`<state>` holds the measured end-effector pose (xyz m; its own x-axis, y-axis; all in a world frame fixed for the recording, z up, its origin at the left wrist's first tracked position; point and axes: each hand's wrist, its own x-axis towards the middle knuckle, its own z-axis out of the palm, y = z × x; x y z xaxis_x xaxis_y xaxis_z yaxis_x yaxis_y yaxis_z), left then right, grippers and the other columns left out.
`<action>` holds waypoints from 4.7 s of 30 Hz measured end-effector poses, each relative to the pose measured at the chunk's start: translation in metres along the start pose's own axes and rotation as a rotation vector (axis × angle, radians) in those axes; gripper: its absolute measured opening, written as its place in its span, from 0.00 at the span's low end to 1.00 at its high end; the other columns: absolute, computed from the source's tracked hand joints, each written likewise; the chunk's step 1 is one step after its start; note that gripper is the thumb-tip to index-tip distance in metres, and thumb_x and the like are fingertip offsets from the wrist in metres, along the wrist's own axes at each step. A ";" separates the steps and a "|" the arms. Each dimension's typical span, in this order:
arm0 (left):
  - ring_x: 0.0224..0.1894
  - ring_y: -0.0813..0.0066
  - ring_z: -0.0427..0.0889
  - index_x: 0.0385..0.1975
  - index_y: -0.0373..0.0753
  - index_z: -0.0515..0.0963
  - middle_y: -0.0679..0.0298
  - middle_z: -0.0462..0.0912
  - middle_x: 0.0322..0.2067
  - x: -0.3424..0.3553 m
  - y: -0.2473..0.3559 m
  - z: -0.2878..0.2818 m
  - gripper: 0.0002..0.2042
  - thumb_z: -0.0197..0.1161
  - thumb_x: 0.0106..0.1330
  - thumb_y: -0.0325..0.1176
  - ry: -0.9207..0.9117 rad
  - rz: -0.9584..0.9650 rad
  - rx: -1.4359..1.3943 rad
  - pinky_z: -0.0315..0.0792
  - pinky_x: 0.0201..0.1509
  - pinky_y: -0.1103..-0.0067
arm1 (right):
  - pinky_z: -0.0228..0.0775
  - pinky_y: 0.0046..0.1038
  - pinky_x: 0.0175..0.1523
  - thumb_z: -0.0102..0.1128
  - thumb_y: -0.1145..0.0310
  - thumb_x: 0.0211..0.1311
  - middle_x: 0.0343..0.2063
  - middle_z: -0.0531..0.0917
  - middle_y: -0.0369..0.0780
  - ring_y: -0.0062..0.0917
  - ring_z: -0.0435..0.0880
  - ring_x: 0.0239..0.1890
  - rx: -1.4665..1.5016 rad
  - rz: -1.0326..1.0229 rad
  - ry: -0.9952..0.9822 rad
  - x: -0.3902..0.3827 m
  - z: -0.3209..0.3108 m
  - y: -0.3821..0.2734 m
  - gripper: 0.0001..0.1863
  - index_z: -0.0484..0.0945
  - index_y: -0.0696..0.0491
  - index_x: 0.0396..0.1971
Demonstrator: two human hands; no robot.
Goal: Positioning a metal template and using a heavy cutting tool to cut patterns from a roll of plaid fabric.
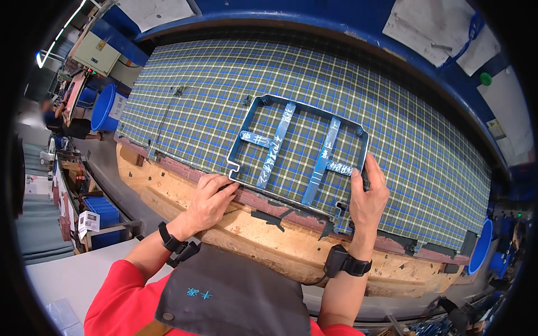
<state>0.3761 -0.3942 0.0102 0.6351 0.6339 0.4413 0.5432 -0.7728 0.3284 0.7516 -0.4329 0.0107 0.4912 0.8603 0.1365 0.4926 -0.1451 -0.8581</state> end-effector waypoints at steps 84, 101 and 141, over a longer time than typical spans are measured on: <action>0.77 0.55 0.63 0.67 0.38 0.74 0.59 0.67 0.74 0.023 -0.082 -0.013 0.32 0.72 0.61 0.34 -0.269 -0.020 -0.168 0.55 0.82 0.56 | 0.68 0.25 0.28 0.60 0.68 0.75 0.20 0.79 0.35 0.16 0.74 0.22 -0.565 0.254 0.209 -0.196 -0.083 0.040 0.12 0.81 0.61 0.32; 0.76 0.47 0.63 0.61 0.46 0.79 0.53 0.67 0.73 0.008 -0.057 -0.040 0.28 0.74 0.57 0.34 -0.294 0.042 -0.117 0.57 0.80 0.52 | 0.60 0.27 0.26 0.62 0.70 0.74 0.17 0.71 0.36 0.17 0.65 0.21 -0.570 0.187 0.254 -0.205 -0.072 0.033 0.09 0.83 0.61 0.38; 0.14 0.75 0.74 0.21 0.31 0.78 0.62 0.75 0.13 0.178 -0.105 -0.111 0.22 0.61 0.77 0.41 0.397 -0.450 -0.217 0.65 0.20 0.75 | 0.75 0.37 0.34 0.51 0.63 0.78 0.19 0.82 0.44 0.35 0.84 0.25 -0.174 -0.132 0.458 0.058 -0.220 -0.063 0.17 0.77 0.59 0.31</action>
<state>0.3714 -0.2041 0.1468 0.0962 0.8706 0.4825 0.5592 -0.4483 0.6974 0.9068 -0.4810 0.1818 0.6623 0.5795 0.4749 0.6649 -0.1626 -0.7290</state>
